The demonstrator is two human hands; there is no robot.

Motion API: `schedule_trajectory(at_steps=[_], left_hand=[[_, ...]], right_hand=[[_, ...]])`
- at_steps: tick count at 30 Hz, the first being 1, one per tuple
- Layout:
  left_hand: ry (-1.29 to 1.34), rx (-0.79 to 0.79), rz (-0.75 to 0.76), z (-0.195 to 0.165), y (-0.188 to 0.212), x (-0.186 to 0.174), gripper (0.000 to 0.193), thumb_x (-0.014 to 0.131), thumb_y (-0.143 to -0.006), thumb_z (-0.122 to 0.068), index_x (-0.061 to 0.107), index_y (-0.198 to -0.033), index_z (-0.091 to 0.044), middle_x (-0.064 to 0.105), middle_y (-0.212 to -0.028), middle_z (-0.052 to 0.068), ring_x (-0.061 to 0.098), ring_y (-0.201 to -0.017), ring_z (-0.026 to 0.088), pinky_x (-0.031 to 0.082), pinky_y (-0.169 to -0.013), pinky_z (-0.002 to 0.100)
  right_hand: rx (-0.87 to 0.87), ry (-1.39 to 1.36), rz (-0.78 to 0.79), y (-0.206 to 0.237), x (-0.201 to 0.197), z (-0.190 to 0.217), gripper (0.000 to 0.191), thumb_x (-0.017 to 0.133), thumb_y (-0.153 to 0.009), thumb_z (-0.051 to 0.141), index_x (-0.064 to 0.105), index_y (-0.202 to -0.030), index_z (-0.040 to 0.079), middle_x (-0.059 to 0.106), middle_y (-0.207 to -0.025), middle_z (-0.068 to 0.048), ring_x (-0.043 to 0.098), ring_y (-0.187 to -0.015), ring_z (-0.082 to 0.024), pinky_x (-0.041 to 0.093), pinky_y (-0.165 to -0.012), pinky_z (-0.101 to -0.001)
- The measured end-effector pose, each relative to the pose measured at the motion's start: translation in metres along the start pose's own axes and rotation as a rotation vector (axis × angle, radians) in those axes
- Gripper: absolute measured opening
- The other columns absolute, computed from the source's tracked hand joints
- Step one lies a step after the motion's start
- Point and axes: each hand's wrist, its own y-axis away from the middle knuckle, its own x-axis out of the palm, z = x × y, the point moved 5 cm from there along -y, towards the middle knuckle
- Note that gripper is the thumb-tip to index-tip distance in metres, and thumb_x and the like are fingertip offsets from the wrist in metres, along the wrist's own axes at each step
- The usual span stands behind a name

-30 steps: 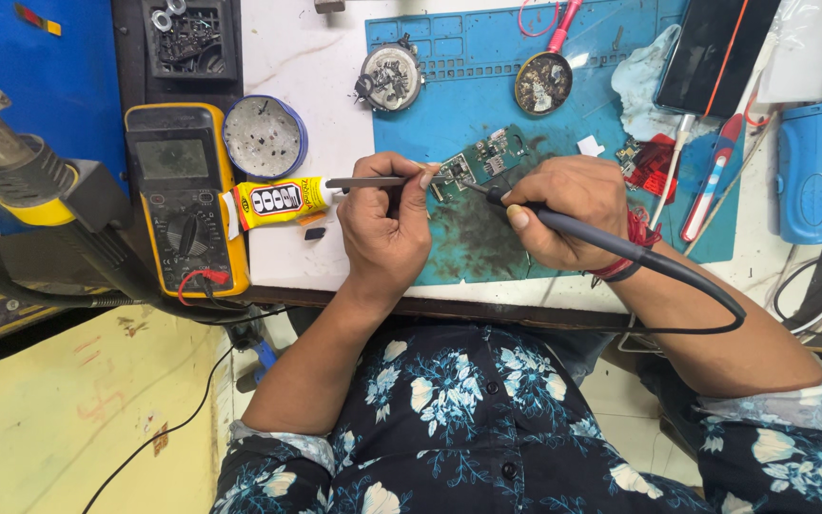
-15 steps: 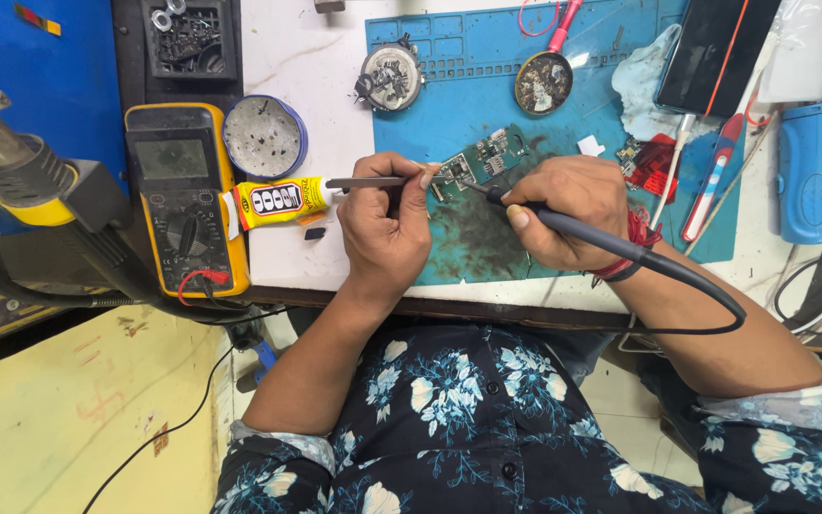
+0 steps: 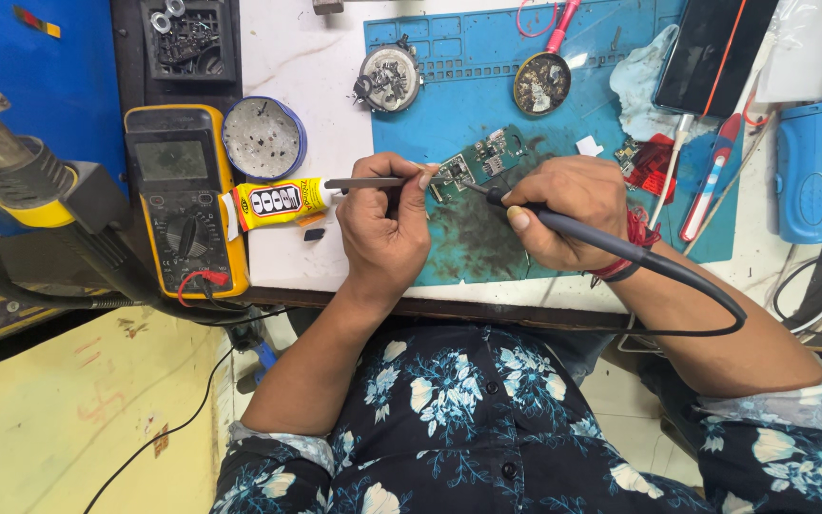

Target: The person uses a soldering iron and tweezers to apply solder to multiple points on a small green circuit board. They hold the board steady with tweezers while heating and depositing solder at several component leads and pads across the board surface.

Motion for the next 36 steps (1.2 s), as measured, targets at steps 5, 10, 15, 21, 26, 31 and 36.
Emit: schedule_trajectory(at_steps=[5, 10, 15, 21, 26, 31, 36], left_hand=[[-0.021, 0.003, -0.003, 0.0006, 0.0002, 0.0003, 0.012, 0.064, -0.106, 0.000, 0.054, -0.111, 0.000, 0.075, -0.095, 0.010, 0.066, -0.075, 0.006, 0.053, -0.064, 0.021], [-0.004, -0.003, 0.002, 0.0020, -0.0002, 0.0001, 0.012, 0.063, -0.106, 0.000, 0.053, -0.112, 0.000, 0.075, -0.097, 0.010, 0.066, -0.076, 0.006, 0.053, -0.065, 0.021], [-0.003, -0.007, 0.000, 0.0019, 0.0001, 0.0001, 0.012, 0.063, -0.106, 0.000, 0.053, -0.112, 0.000, 0.075, -0.098, 0.011, 0.066, -0.076, 0.006, 0.054, -0.066, 0.021], [-0.012, 0.002, -0.006, 0.0011, 0.0008, -0.0001, 0.012, 0.063, -0.106, 0.000, 0.053, -0.112, 0.000, 0.075, -0.098, 0.010, 0.067, -0.076, 0.006, 0.054, -0.066, 0.021], [-0.008, -0.001, -0.006, 0.0011, 0.0007, 0.0011, 0.012, 0.064, -0.106, 0.001, 0.054, -0.112, 0.000, 0.075, -0.095, 0.009, 0.066, -0.075, 0.006, 0.053, -0.065, 0.021], [-0.027, 0.003, -0.013, 0.0009, 0.0013, 0.0006, 0.012, 0.065, -0.105, 0.001, 0.054, -0.111, 0.000, 0.074, -0.094, 0.010, 0.065, -0.073, 0.006, 0.052, -0.064, 0.021], [-0.001, -0.030, -0.009, 0.0023, 0.0018, 0.0018, 0.012, 0.065, -0.105, 0.000, 0.054, -0.111, 0.001, 0.074, -0.092, 0.009, 0.063, -0.071, 0.005, 0.050, -0.061, 0.020]], right_hand=[[0.008, 0.015, 0.011, 0.0004, -0.0003, 0.0001, 0.008, 0.068, -0.093, 0.011, 0.064, -0.093, 0.004, 0.065, -0.074, -0.009, 0.065, -0.063, -0.027, 0.050, -0.060, -0.0377], [0.012, 0.006, 0.013, 0.0000, 0.0008, 0.0000, 0.008, 0.068, -0.093, 0.011, 0.064, -0.093, 0.003, 0.066, -0.076, -0.009, 0.066, -0.065, -0.027, 0.050, -0.060, -0.0375], [0.010, 0.007, 0.013, 0.0001, 0.0005, -0.0007, 0.008, 0.068, -0.093, 0.010, 0.064, -0.093, 0.003, 0.066, -0.075, -0.009, 0.066, -0.064, -0.027, 0.050, -0.060, -0.0375], [0.011, 0.008, 0.017, 0.0012, 0.0008, -0.0003, 0.008, 0.068, -0.093, 0.011, 0.064, -0.093, 0.003, 0.066, -0.075, -0.009, 0.066, -0.064, -0.027, 0.050, -0.060, -0.0377], [0.010, 0.013, 0.006, 0.0015, 0.0003, 0.0002, 0.009, 0.068, -0.094, 0.011, 0.064, -0.093, 0.003, 0.066, -0.075, -0.009, 0.066, -0.064, -0.027, 0.050, -0.060, -0.0375], [0.007, 0.007, 0.007, 0.0013, -0.0001, 0.0000, 0.009, 0.068, -0.094, 0.011, 0.064, -0.093, 0.003, 0.066, -0.075, -0.009, 0.066, -0.064, -0.027, 0.050, -0.060, -0.0376], [0.005, 0.005, 0.007, 0.0014, -0.0007, 0.0008, 0.009, 0.068, -0.094, 0.011, 0.064, -0.093, 0.004, 0.066, -0.075, -0.009, 0.066, -0.064, -0.027, 0.050, -0.060, -0.0374]])
